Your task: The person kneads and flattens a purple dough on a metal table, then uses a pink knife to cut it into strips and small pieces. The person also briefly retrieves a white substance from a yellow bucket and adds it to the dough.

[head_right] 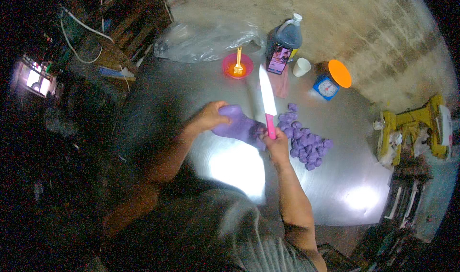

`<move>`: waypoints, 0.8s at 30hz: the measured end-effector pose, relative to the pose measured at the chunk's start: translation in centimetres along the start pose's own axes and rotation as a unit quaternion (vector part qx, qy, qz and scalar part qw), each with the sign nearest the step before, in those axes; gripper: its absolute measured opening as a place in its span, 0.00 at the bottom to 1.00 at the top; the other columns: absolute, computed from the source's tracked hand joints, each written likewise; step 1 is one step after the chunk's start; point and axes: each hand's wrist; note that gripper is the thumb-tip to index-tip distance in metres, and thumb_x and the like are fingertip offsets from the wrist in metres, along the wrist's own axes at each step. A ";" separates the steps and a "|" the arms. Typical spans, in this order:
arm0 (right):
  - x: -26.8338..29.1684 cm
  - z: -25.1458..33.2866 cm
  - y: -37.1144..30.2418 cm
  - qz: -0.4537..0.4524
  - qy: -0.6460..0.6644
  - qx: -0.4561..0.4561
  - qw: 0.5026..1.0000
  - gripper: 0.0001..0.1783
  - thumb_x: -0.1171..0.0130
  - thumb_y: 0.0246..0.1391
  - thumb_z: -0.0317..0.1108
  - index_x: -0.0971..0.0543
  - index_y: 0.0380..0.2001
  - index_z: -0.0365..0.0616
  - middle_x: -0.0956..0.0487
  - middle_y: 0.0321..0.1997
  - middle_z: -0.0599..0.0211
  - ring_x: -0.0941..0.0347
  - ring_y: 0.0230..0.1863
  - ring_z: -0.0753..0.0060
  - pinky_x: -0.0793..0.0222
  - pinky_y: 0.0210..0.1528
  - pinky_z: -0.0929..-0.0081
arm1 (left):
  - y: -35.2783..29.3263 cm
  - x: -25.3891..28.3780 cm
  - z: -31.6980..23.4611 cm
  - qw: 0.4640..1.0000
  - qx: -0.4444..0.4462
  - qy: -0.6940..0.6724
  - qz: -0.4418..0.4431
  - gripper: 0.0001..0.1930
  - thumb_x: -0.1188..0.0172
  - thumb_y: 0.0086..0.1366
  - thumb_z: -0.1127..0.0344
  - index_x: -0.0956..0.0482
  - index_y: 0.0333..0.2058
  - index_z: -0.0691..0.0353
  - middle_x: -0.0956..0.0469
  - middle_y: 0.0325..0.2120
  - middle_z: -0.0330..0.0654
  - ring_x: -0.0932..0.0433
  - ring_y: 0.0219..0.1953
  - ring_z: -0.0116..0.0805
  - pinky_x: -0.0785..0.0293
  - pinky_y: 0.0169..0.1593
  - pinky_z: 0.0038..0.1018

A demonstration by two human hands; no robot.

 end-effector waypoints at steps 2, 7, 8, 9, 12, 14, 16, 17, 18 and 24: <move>-1.8 4.7 -2.6 0.017 0.068 0.026 0.997 0.09 0.36 0.54 0.18 0.21 0.35 0.43 0.17 0.41 0.67 0.26 0.36 0.80 0.28 0.41 0.78 | -3.7 2.1 -5.3 0.999 -0.024 -0.016 -0.023 0.30 0.27 0.55 0.68 0.23 0.57 0.67 0.16 0.44 0.47 0.16 0.44 0.38 0.21 0.51 0.34; -0.6 5.9 -5.3 0.038 -0.035 -0.011 0.999 0.12 0.32 0.57 0.30 0.19 0.44 0.42 0.18 0.41 0.71 0.25 0.37 0.79 0.28 0.42 0.77 | -6.2 10.5 -4.1 0.998 -0.007 0.020 -0.054 0.31 0.29 0.57 0.63 0.24 0.59 0.64 0.16 0.46 0.49 0.17 0.47 0.41 0.22 0.53 0.36; 0.1 3.2 -5.2 0.054 -0.068 0.005 0.996 0.16 0.31 0.60 0.41 0.17 0.44 0.41 0.19 0.33 0.72 0.24 0.33 0.79 0.29 0.36 0.79 | -5.9 12.0 -1.0 0.993 0.006 0.092 -0.071 0.31 0.29 0.57 0.62 0.24 0.60 0.64 0.17 0.48 0.50 0.17 0.49 0.43 0.23 0.55 0.37; 0.8 0.3 -5.1 0.062 -0.123 -0.023 0.990 0.16 0.29 0.58 0.44 0.16 0.39 0.43 0.22 0.30 0.77 0.27 0.31 0.81 0.31 0.33 0.80 | -5.6 12.9 2.1 0.983 0.022 0.162 -0.086 0.32 0.30 0.58 0.60 0.25 0.60 0.63 0.18 0.50 0.52 0.18 0.52 0.45 0.24 0.56 0.39; 1.0 -5.9 -7.3 0.013 -0.266 -0.022 0.964 0.13 0.31 0.58 0.38 0.19 0.28 0.40 0.24 0.27 0.75 0.31 0.29 0.77 0.35 0.33 0.72 | -6.1 12.1 9.6 0.912 0.056 0.348 -0.210 0.34 0.31 0.59 0.56 0.26 0.63 0.59 0.25 0.60 0.55 0.27 0.63 0.51 0.32 0.64 0.46; 1.5 -7.6 -7.5 -0.028 -0.308 0.155 0.938 0.11 0.33 0.57 0.34 0.20 0.27 0.38 0.25 0.25 0.74 0.32 0.29 0.75 0.35 0.32 0.70 | -6.7 9.3 10.3 0.883 0.041 0.381 -0.272 0.37 0.31 0.58 0.53 0.28 0.65 0.58 0.33 0.66 0.55 0.37 0.69 0.53 0.39 0.68 0.52; 1.5 -6.7 -8.0 -0.034 -0.309 0.254 0.916 0.10 0.35 0.55 0.32 0.21 0.27 0.36 0.26 0.25 0.72 0.31 0.29 0.74 0.35 0.32 0.69 | -7.9 4.1 10.2 0.843 -0.046 0.434 -0.314 0.37 0.30 0.54 0.52 0.27 0.63 0.57 0.32 0.63 0.56 0.37 0.68 0.54 0.38 0.65 0.55; 1.6 -6.4 -7.7 -0.015 -0.354 0.218 0.909 0.06 0.37 0.54 0.30 0.20 0.30 0.37 0.24 0.28 0.66 0.28 0.31 0.68 0.32 0.34 0.66 | -8.7 0.9 9.8 0.810 -0.130 0.468 -0.327 0.36 0.29 0.51 0.52 0.24 0.59 0.57 0.28 0.58 0.55 0.32 0.63 0.55 0.34 0.61 0.54; 1.6 -5.8 -6.9 0.009 -0.398 0.183 0.899 0.05 0.39 0.52 0.28 0.20 0.32 0.38 0.22 0.30 0.60 0.25 0.33 0.63 0.30 0.37 0.64 | -8.9 -2.5 10.6 0.823 -0.160 0.472 -0.273 0.37 0.29 0.52 0.49 0.25 0.60 0.57 0.30 0.61 0.55 0.35 0.65 0.57 0.36 0.62 0.56; -1.8 -4.2 -2.3 -0.067 -0.432 0.114 0.892 0.13 0.39 0.55 0.30 0.22 0.44 0.40 0.20 0.29 0.51 0.22 0.30 0.51 0.28 0.37 0.56 | -8.8 -9.4 13.5 0.868 -0.222 0.421 -0.139 0.33 0.32 0.59 0.45 0.24 0.60 0.55 0.33 0.67 0.53 0.41 0.71 0.56 0.46 0.66 0.60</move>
Point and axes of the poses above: each hand's wrist, its own y-axis towards the middle knuckle, its own x-axis out of the back of the hand, z = x × y
